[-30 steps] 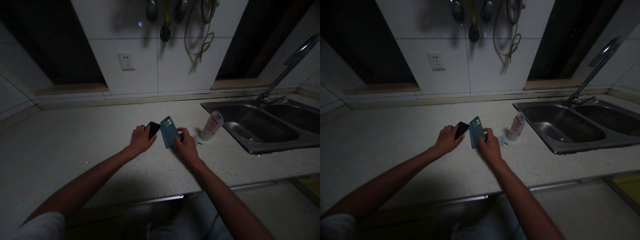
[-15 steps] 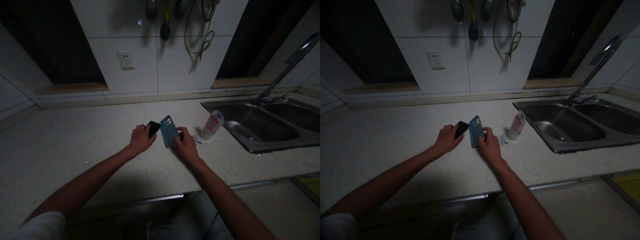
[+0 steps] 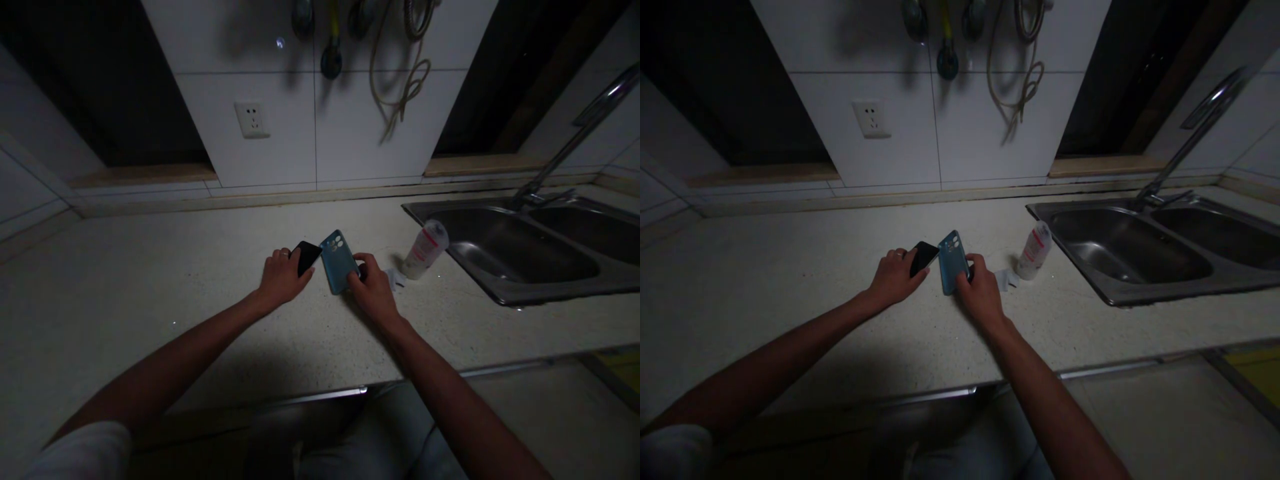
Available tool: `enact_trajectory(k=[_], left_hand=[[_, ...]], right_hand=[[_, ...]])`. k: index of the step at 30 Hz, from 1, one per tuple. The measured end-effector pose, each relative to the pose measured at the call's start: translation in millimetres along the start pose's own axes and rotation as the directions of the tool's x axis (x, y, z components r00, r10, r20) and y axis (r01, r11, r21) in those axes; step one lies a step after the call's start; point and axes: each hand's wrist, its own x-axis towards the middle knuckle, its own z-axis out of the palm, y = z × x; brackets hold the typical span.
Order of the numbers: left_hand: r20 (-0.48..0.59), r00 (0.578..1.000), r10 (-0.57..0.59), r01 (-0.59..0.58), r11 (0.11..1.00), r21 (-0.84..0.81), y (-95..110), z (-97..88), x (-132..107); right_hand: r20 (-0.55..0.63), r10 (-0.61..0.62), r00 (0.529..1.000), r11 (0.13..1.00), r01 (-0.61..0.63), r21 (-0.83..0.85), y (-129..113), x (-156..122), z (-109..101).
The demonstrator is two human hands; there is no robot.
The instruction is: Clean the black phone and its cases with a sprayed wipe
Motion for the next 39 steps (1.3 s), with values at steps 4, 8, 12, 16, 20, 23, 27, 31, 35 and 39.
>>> enact_trajectory(k=[4,8,12,16,20,23,27,31,35,39], left_hand=[[0.009,1.0,0.004,-0.003,1.0,-0.011,-0.1,-1.1,-0.1],[0.01,1.0,0.005,-0.005,1.0,-0.016,-0.5,-1.0,0.5],[0.012,1.0,0.008,-0.008,1.0,-0.01,-0.4,-0.1,0.6],[0.007,1.0,0.01,-0.01,1.0,-0.009,0.2,-1.4,0.4],[0.026,1.0,0.003,-0.003,1.0,-0.006,1.0,-3.4,0.7],[0.024,1.0,0.002,-0.002,1.0,-0.013,1.2,-3.4,0.9],[0.017,1.0,0.002,-0.002,1.0,-0.02,0.7,-1.5,1.1],[0.008,1.0,0.006,-0.006,1.0,-0.013,-0.2,-0.2,1.3],[0.004,1.0,0.014,-0.014,1.0,-0.014,-0.9,0.3,1.4],[0.004,1.0,0.012,-0.012,1.0,-0.022,-1.0,0.6,1.2]], right_hand=[[0.006,-0.002,1.0,1.0,0.002,-0.002,-0.1,-0.1,0.5],[0.001,0.001,1.0,1.0,-0.001,-0.006,-0.8,0.0,0.4],[0.005,-0.005,1.0,1.0,0.005,-0.003,-0.4,0.2,-0.2],[0.006,-0.007,1.0,1.0,0.007,-0.004,0.3,0.2,-0.3],[0.014,-0.001,1.0,1.0,0.001,0.003,0.1,0.0,-0.2],[0.011,0.0,1.0,1.0,0.0,0.0,-0.2,-0.2,-0.2],[0.01,-0.002,1.0,1.0,0.002,0.001,-0.4,-0.2,-0.3],[0.016,-0.009,1.0,1.0,0.009,0.005,-0.1,0.3,-0.4],[0.028,-0.008,1.0,1.0,0.008,-0.001,1.4,0.9,0.0],[0.027,-0.011,1.0,1.0,0.011,0.005,2.2,0.8,0.1]])
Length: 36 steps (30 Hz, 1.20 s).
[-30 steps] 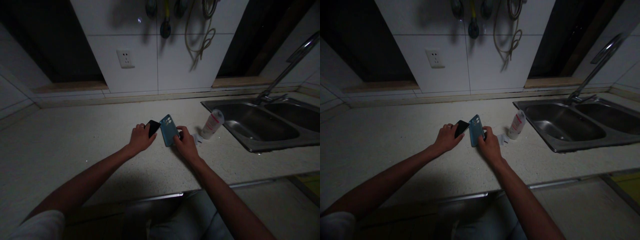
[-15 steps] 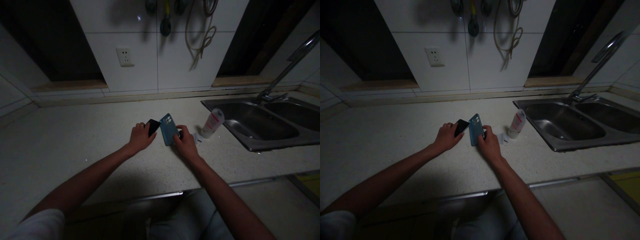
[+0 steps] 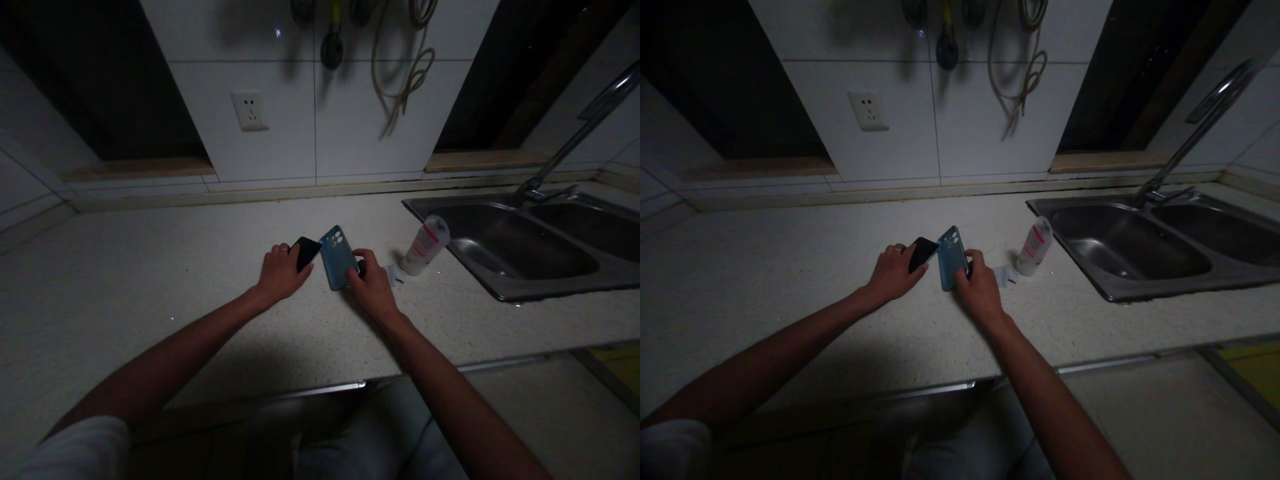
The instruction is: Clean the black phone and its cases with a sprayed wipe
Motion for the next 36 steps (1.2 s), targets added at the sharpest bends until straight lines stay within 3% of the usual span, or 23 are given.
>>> enact_trajectory(k=[36], left_hand=[[-0.02,1.0,0.003,-0.003,1.0,0.014,0.1,0.9,-0.3]], right_hand=[[0.001,-0.007,1.0,1.0,0.007,-0.019,-1.6,-0.7,-0.9]])
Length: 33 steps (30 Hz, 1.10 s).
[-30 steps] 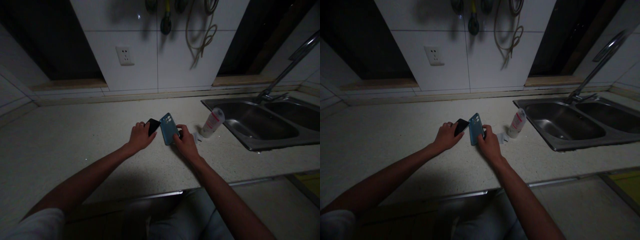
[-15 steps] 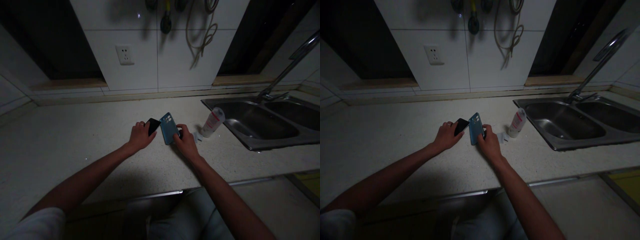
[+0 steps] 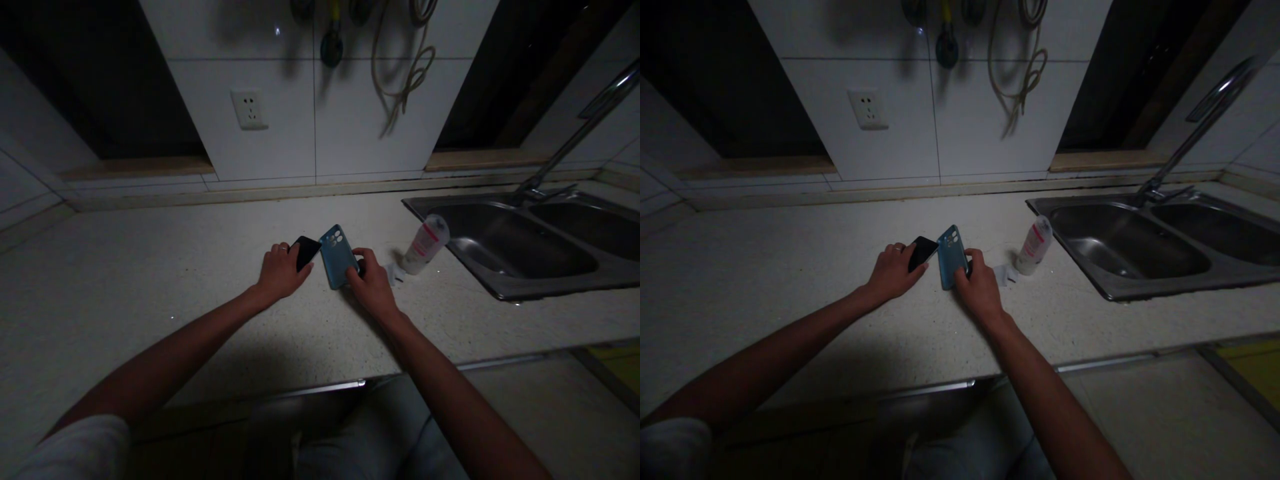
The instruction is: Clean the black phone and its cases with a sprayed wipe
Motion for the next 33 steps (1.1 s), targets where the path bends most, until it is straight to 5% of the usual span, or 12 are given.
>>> enact_trajectory(k=[33], left_hand=[[0.028,1.0,-0.007,0.008,1.0,-0.023,1.9,-6.3,-0.9]], right_hand=[[-0.006,-0.012,1.0,1.0,0.012,0.007,2.1,-0.4,1.2]])
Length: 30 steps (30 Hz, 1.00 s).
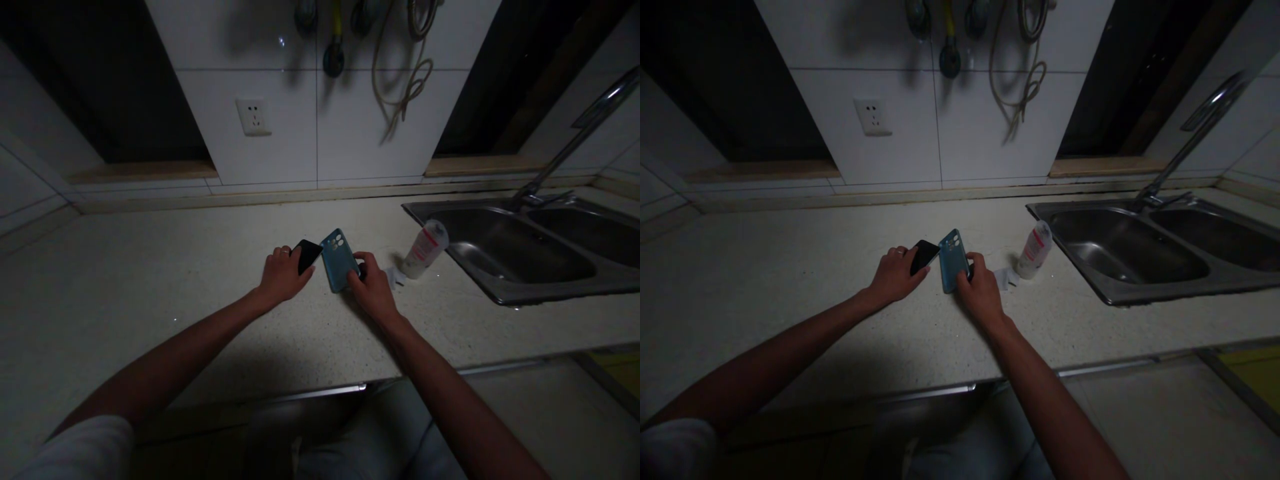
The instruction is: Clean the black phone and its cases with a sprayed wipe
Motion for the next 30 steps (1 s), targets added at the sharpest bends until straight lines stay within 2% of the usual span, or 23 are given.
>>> enact_trajectory(k=[30], left_hand=[[-0.005,1.0,0.0,0.0,1.0,0.003,-0.7,1.7,0.2]], right_hand=[[0.007,0.029,1.0,1.0,-0.029,-0.007,-4.0,0.2,-1.6]])
